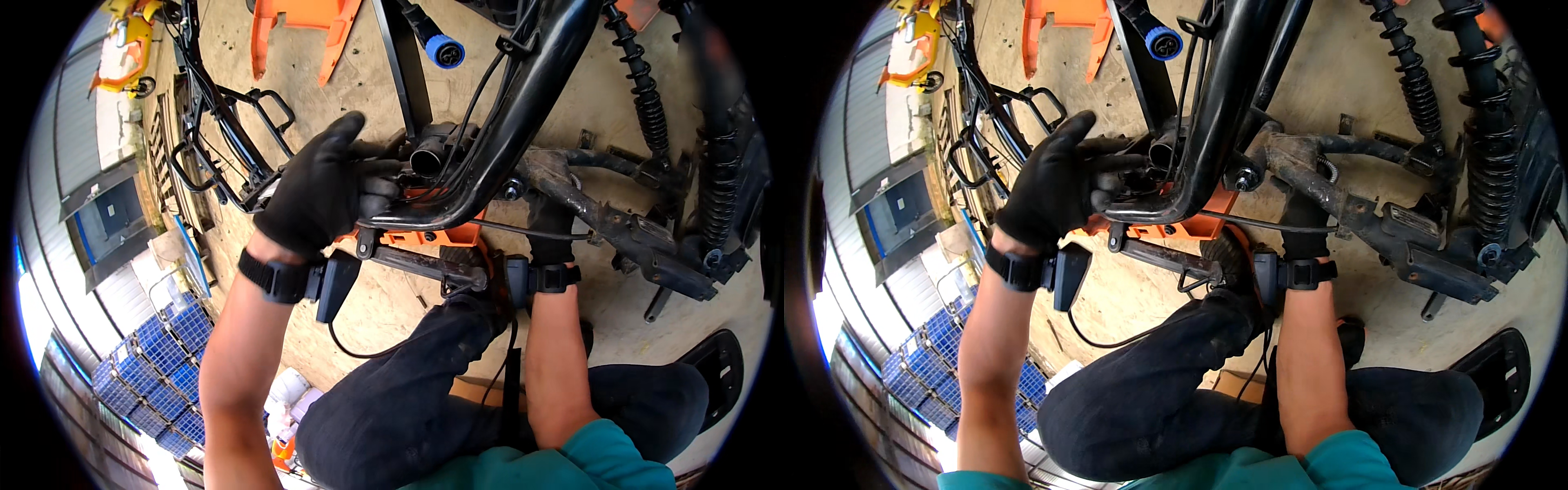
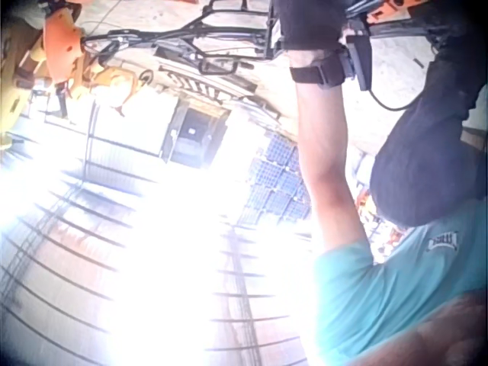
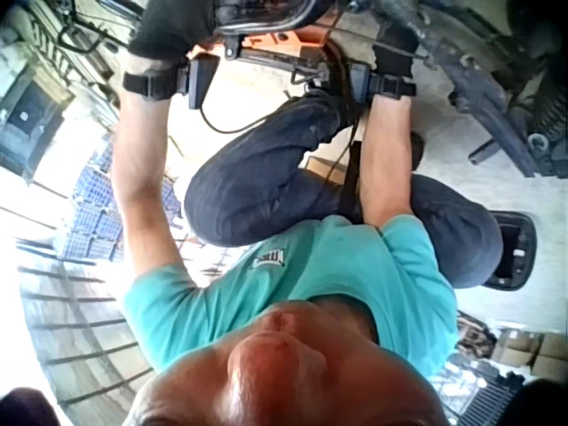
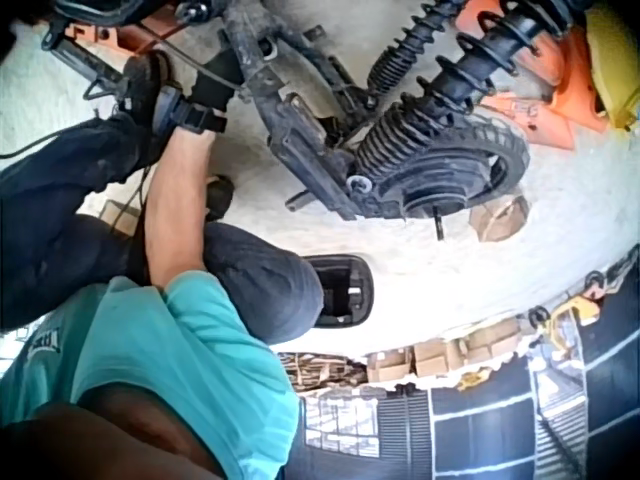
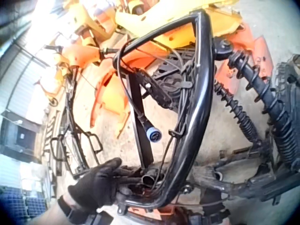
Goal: The person works on the black metal frame of a motorcycle by hand, threading a metal cable through a bracket and attaching a small spring-loaded component.
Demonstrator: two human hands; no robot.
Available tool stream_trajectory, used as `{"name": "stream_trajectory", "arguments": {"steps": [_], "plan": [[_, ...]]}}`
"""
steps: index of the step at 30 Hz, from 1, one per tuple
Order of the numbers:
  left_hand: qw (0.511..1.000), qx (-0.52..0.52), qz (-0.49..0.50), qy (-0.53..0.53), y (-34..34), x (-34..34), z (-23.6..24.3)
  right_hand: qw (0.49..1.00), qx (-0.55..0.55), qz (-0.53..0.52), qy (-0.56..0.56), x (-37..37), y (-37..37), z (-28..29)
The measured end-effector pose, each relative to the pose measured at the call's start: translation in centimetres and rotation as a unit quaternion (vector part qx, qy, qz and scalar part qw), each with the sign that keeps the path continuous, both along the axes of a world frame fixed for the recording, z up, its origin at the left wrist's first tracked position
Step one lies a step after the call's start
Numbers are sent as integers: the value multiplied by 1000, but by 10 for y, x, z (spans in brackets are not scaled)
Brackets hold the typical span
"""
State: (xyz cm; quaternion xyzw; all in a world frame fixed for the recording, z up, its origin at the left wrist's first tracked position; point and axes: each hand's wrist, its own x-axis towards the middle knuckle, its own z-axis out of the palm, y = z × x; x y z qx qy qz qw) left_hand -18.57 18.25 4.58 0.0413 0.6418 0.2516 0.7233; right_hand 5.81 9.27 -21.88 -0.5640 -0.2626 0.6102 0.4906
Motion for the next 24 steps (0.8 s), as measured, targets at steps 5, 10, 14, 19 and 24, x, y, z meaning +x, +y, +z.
{"name": "stream_trajectory", "arguments": {"steps": [5, 10, 14, 19, 24], "plan": [[993, 8, 120, 1, -18, 9, 3, 988, -70, -25, 136, 0, 15, 20], [877, 255, -307, 267, -16, 26, -8, 998, 30, 38, -46, -2, 8, 15], [853, 216, -365, 304, -19, 19, -36, 985, -71, -68, 143, -8, 8, 18], [715, 131, -498, 473, -1, 50, -15, 987, -81, -63, 122, -5, 16, 12], [898, 68, -182, 394, 0, 39, -41, 982, -125, -43, 133, -7, 20, 24]]}}
